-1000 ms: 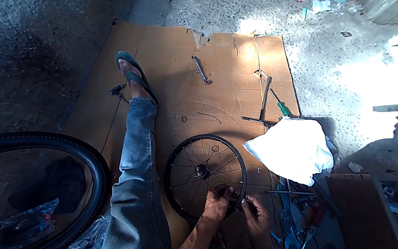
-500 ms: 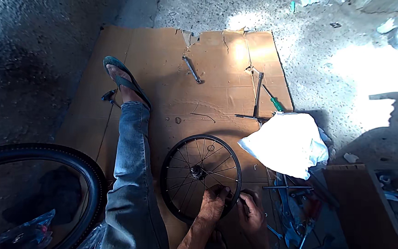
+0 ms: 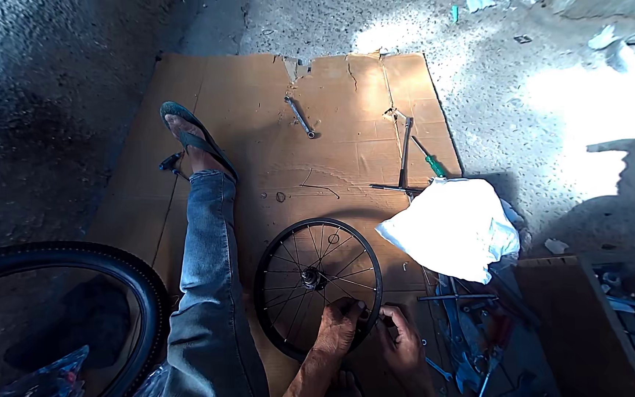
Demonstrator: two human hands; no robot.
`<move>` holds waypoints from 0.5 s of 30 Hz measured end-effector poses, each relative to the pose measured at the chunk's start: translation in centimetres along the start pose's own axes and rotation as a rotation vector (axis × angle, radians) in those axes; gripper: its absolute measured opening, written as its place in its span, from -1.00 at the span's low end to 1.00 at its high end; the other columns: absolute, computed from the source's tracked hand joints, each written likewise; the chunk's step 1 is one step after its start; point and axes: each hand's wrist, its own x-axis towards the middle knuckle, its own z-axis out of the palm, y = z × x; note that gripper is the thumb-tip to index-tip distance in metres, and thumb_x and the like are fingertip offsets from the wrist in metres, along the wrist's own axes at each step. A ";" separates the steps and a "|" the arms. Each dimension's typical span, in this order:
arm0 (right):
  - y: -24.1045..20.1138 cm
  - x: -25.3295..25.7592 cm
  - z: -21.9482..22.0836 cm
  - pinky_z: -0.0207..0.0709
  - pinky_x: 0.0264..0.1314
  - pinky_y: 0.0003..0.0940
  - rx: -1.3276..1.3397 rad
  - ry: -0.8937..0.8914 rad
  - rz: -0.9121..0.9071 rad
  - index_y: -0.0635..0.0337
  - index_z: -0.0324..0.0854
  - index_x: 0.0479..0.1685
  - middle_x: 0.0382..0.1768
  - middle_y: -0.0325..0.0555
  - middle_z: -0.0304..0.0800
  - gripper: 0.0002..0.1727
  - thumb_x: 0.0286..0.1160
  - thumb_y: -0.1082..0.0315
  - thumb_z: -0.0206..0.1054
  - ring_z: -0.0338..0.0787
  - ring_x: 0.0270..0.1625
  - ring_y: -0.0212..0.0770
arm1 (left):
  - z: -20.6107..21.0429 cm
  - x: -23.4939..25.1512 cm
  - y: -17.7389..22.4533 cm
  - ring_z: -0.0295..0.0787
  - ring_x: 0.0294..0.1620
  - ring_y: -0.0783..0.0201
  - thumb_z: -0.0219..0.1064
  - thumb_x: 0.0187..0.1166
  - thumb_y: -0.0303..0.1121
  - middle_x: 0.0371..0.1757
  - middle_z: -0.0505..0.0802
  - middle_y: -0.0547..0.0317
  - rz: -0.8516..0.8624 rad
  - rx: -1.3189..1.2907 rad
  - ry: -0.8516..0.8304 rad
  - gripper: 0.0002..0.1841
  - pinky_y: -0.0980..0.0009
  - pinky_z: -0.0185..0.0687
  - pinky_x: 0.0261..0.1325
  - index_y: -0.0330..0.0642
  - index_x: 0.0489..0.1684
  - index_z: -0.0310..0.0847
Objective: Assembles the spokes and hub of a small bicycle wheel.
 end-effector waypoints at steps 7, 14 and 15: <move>0.6 0.1 -0.2 0.82 -0.07 -0.44 0.113 -0.029 0.082 0.22 0.74 0.01 0.05 -0.04 0.74 -0.76 0.43 0.35 0.38 0.81 -0.06 -0.31 | -1.0 -1.1 2.4 0.86 0.02 0.19 0.21 0.67 0.00 0.13 0.86 0.20 0.068 0.948 0.062 -0.64 0.08 0.78 0.07 0.00 0.14 0.73; 0.4 0.4 -0.6 0.74 -0.02 -0.50 -0.010 -0.084 0.074 0.13 0.78 0.05 0.07 -0.09 0.76 -0.75 0.56 0.23 0.32 0.78 -0.06 -0.39 | -1.2 1.0 3.1 0.75 0.37 0.08 0.17 0.69 -0.30 0.20 0.87 0.15 0.866 1.431 -0.102 -0.74 -0.02 0.46 0.58 -0.05 0.14 0.76; 0.6 0.5 -0.6 0.72 -0.03 -0.51 0.015 -0.087 0.081 0.14 0.75 0.07 0.07 -0.09 0.75 -0.74 0.47 0.27 0.37 0.76 -0.06 -0.39 | -1.1 1.5 3.7 0.74 0.35 0.06 0.17 0.69 -0.31 0.19 0.86 0.10 0.774 1.403 -0.228 -0.73 0.00 0.42 0.60 -0.09 0.16 0.73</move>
